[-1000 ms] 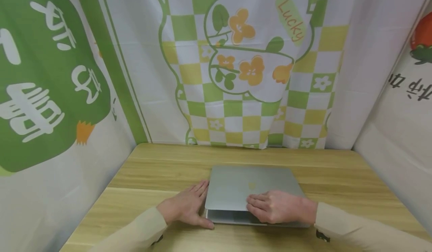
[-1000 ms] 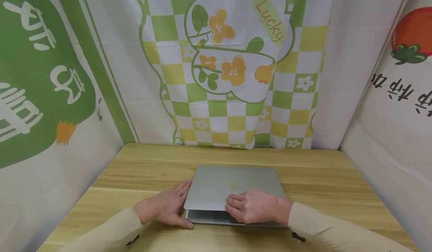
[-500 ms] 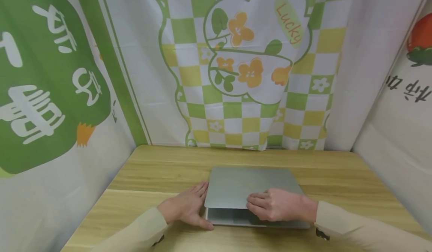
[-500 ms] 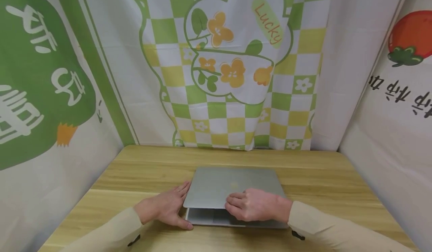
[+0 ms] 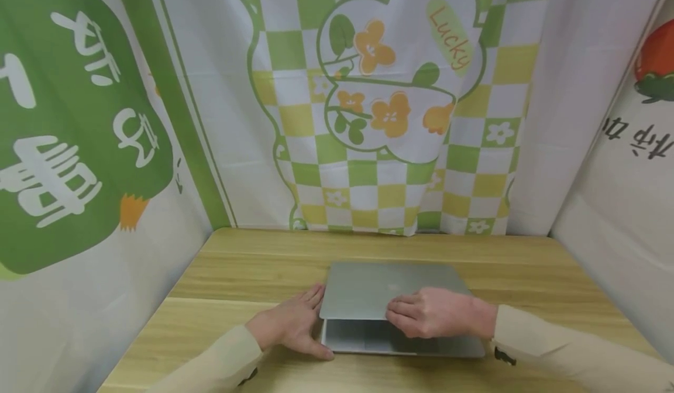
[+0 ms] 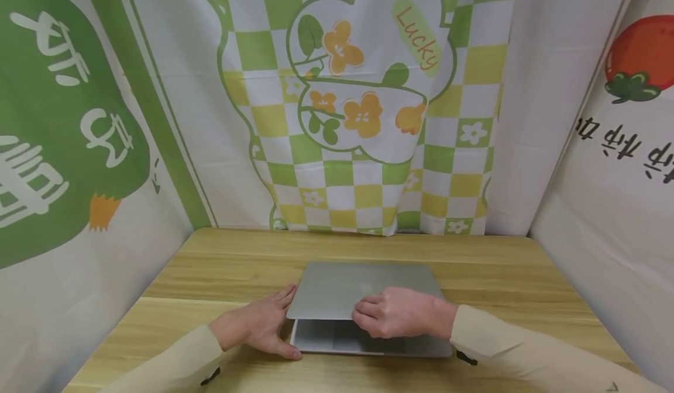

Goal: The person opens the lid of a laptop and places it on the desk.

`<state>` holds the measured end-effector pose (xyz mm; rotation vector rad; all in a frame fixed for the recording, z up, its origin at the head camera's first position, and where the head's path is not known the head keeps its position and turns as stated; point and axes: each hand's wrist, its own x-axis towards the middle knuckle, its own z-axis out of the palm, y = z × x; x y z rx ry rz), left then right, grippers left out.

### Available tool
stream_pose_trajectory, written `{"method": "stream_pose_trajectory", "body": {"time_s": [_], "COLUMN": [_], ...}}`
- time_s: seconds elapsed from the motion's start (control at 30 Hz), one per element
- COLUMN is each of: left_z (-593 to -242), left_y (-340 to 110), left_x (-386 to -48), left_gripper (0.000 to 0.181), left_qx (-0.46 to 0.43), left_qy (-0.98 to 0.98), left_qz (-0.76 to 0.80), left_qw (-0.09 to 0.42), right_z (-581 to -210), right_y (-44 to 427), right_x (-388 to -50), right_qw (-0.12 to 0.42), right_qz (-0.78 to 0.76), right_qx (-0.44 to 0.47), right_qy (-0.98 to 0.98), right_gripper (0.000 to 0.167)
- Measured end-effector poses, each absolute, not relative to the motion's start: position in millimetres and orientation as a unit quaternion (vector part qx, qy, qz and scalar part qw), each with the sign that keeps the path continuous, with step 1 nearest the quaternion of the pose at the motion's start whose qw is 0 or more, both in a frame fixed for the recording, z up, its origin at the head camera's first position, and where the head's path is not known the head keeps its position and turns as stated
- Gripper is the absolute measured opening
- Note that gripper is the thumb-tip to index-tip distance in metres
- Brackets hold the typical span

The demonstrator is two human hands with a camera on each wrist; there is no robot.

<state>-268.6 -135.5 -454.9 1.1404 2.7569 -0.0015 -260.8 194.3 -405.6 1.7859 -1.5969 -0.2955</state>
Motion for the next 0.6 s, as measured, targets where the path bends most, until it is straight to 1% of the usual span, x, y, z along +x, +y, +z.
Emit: {"method": "stream_pose_trajectory", "body": {"time_s": [0.13, 0.33, 0.6], "left_z": [-454, -454, -452], "left_y": [-135, -136, -134], "left_x": [-269, -269, -266], "left_gripper": [0.113, 0.106, 0.108], "left_qx": [0.386, 0.388, 0.386], "left_qy": [0.920, 0.919, 0.920], "left_qz": [-0.001, -0.002, -0.015], "left_qw": [0.069, 0.067, 0.062], "right_z": [-400, -392, -386], "right_y": [195, 195, 197], "right_x": [-263, -265, -269], "right_qw": [0.368, 0.362, 0.353], "right_qz": [-0.121, -0.115, -0.101], "right_qx": [0.688, 0.689, 0.686], "right_qy": [-0.613, -0.617, -0.629], "right_gripper": [0.029, 0.028, 0.029]}}
